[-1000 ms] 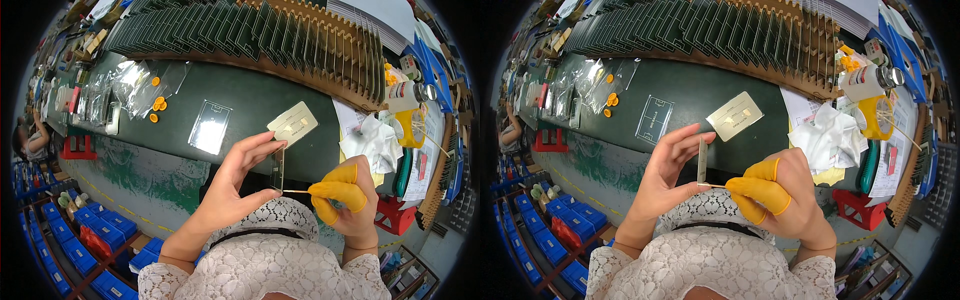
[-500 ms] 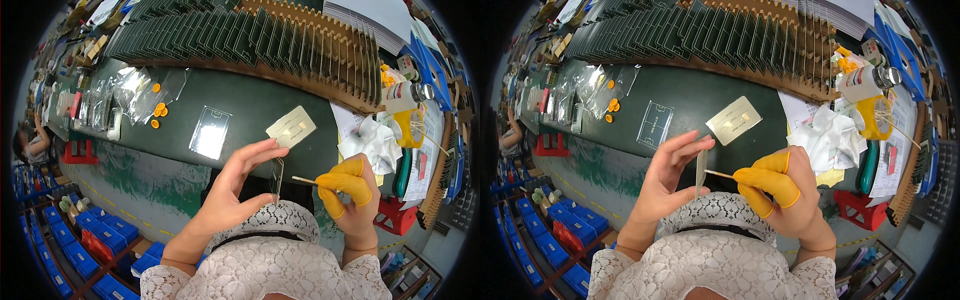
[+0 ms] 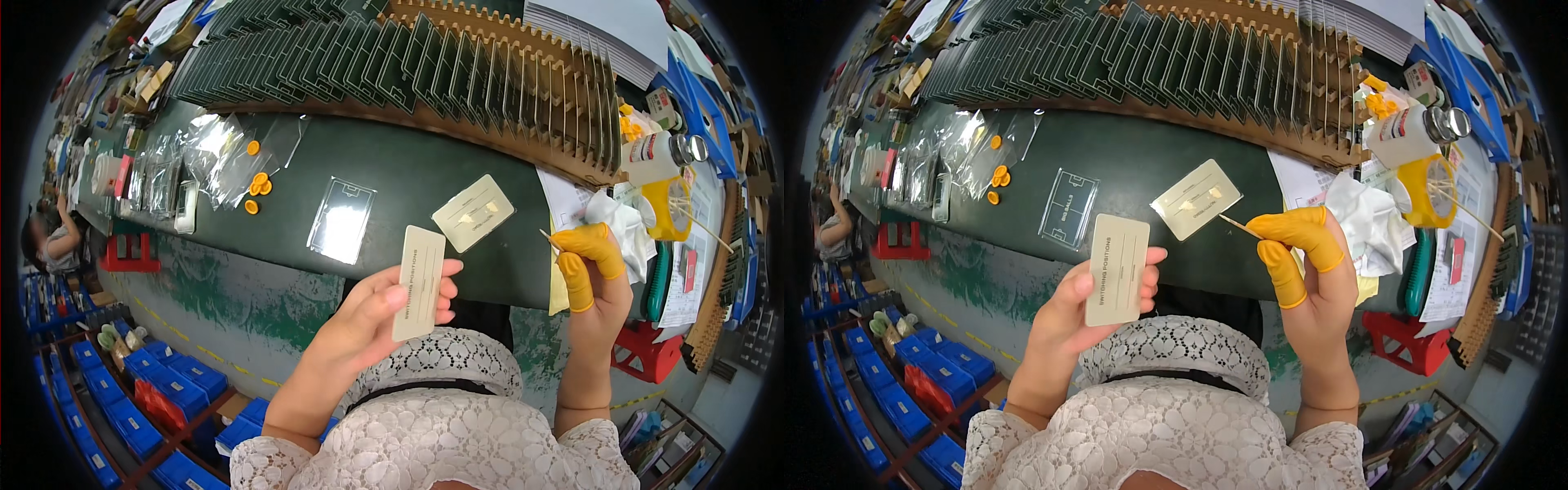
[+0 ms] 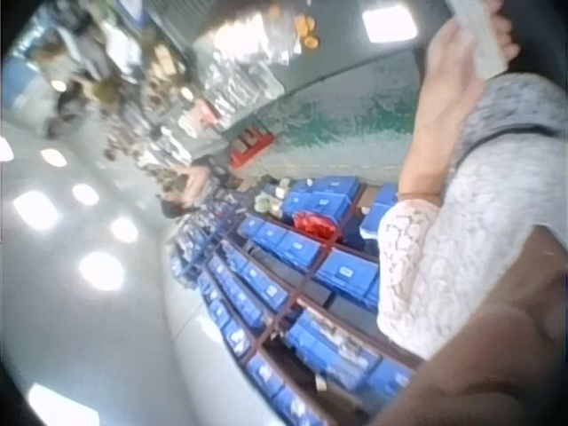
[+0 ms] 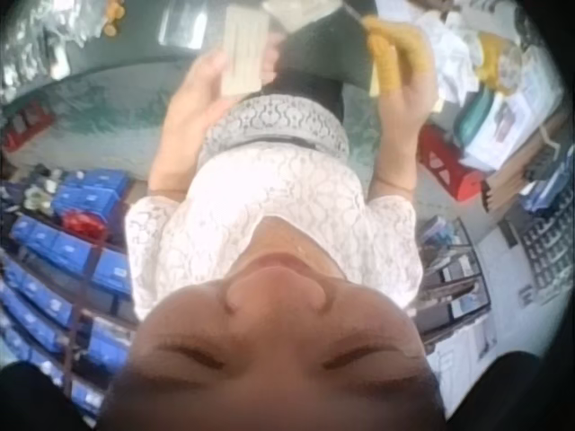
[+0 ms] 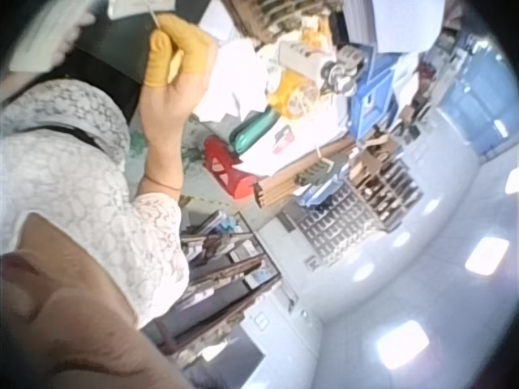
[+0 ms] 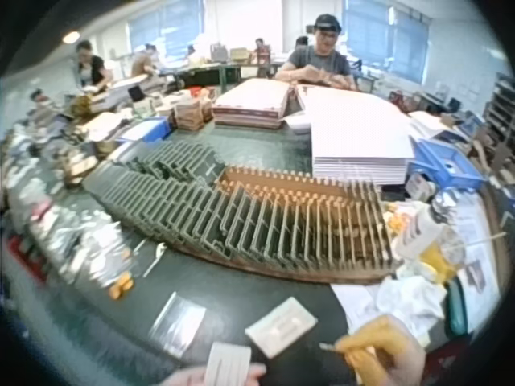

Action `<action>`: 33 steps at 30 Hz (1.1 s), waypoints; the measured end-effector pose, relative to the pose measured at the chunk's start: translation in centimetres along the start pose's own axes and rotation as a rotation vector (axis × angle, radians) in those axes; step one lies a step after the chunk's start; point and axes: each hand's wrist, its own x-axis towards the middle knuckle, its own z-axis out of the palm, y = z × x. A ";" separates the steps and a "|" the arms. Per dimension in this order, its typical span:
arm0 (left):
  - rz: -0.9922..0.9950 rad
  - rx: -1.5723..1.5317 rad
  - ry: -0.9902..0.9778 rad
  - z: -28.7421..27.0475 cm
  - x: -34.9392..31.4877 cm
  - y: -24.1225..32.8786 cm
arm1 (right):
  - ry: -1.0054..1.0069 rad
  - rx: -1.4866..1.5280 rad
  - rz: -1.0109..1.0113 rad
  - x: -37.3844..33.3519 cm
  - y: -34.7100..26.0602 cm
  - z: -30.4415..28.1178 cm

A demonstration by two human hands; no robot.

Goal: The person uses a wooden stick to clean the surface of small, rectangular, transparent plastic parts. They hold the parts in their left hand and meticulously rub the stick along the edges and flat surfaces. The person handles the parts one at a time, flipping them over to treat different sides.

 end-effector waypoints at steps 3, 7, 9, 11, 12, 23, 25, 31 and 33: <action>-0.045 -0.241 -0.090 -0.1 -0.1 -0.4 | 0.006 0.012 0.034 0.2 0.1 0.3; 0.008 -0.070 -0.073 0.4 -0.5 -0.2 | -0.051 -0.204 0.044 0.4 0.8 1.1; 0.028 0.072 -0.027 0.6 -0.7 -0.1 | -0.069 -0.320 -0.026 0.2 1.9 1.7; 0.012 0.248 0.139 1.3 -1.0 0.3 | -0.089 -0.468 -0.172 0.3 2.7 2.0; 0.003 0.336 0.224 1.4 -1.1 0.4 | -0.101 -0.519 -0.213 0.4 2.7 2.2; 0.498 0.956 0.527 1.2 -1.3 1.0 | -0.175 -0.716 -0.331 0.8 4.0 3.2; 0.573 1.031 0.549 1.0 -1.0 0.8 | -0.184 -0.709 -0.334 0.9 4.1 3.2; 0.781 1.193 0.555 0.9 -0.5 0.6 | -0.179 -0.703 -0.317 1.0 3.6 3.3; 0.872 1.287 0.549 1.2 -0.4 0.8 | -0.135 -0.613 -0.286 1.2 2.9 2.9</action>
